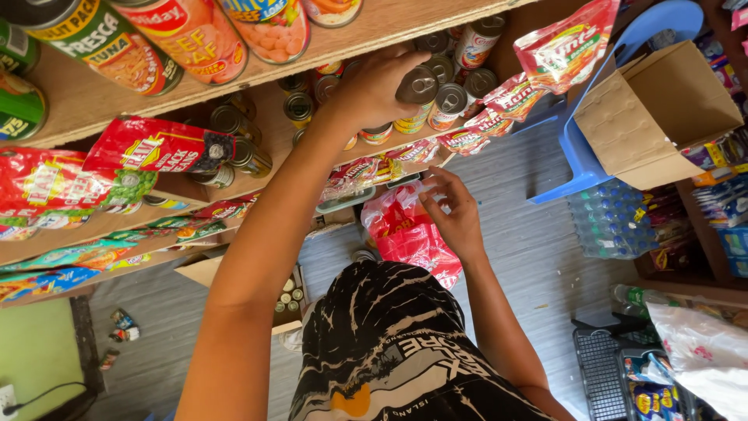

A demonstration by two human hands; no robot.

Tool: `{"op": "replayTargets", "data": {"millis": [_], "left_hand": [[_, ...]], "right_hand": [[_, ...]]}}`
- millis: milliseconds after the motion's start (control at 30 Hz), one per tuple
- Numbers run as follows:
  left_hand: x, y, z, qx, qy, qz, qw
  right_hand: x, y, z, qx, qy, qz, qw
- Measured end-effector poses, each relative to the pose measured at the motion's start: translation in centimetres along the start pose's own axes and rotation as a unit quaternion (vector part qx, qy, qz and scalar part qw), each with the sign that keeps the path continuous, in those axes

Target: Organizing and stocking various canned food items onto grocery store shelves.

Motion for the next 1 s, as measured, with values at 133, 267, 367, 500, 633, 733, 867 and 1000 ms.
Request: {"op": "replayTargets", "data": {"millis": [133, 267, 367, 500, 633, 733, 867, 1000], "left_hand": [[-1.3, 2.3, 4.5, 0.008, 0.151, -0.010, 0.988], [-0.9, 6.2, 12.4, -0.034, 0.208, 0.082, 0.974], [0.1, 7.6, 19.9, -0.094, 0.263, 0.087, 0.956], [2.5, 6.9, 30.1, -0.261, 0.305, 0.208, 0.892], [5.6, 6.6, 39.8, -0.408, 0.330, 0.166, 0.835], [8.4, 6.8, 46.2, -0.457, 0.396, 0.198, 0.771], [10.5, 7.7, 53.1, -0.550, 0.380, 0.300, 0.681], [13.1, 7.6, 59.7, -0.604, 0.386, 0.261, 0.646]], "right_hand": [[1.3, 1.3, 0.4, 0.003, -0.036, 0.000, 0.999], [3.9, 4.1, 1.3, 0.028, -0.114, 0.016, 0.993], [7.5, 5.3, 2.0, 0.039, -0.214, 0.039, 0.975], [13.6, 6.6, 3.6, 0.030, -0.376, 0.074, 0.923], [20.2, 6.6, 6.1, 0.019, -0.492, 0.108, 0.864], [25.0, 7.2, 8.6, 0.051, -0.536, 0.116, 0.835], [30.3, 10.0, 12.3, 0.078, -0.562, 0.111, 0.816], [35.2, 12.8, 16.8, 0.113, -0.567, 0.108, 0.809]]}}
Point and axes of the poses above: each hand's wrist, its own z-axis away from the middle knuckle, its own x-axis out of the palm, y = z × x, the point moved 5 cm from there along -z, towards the middle knuckle, and after that the axes turned 6 degrees about -z, right-handed, at the moved point
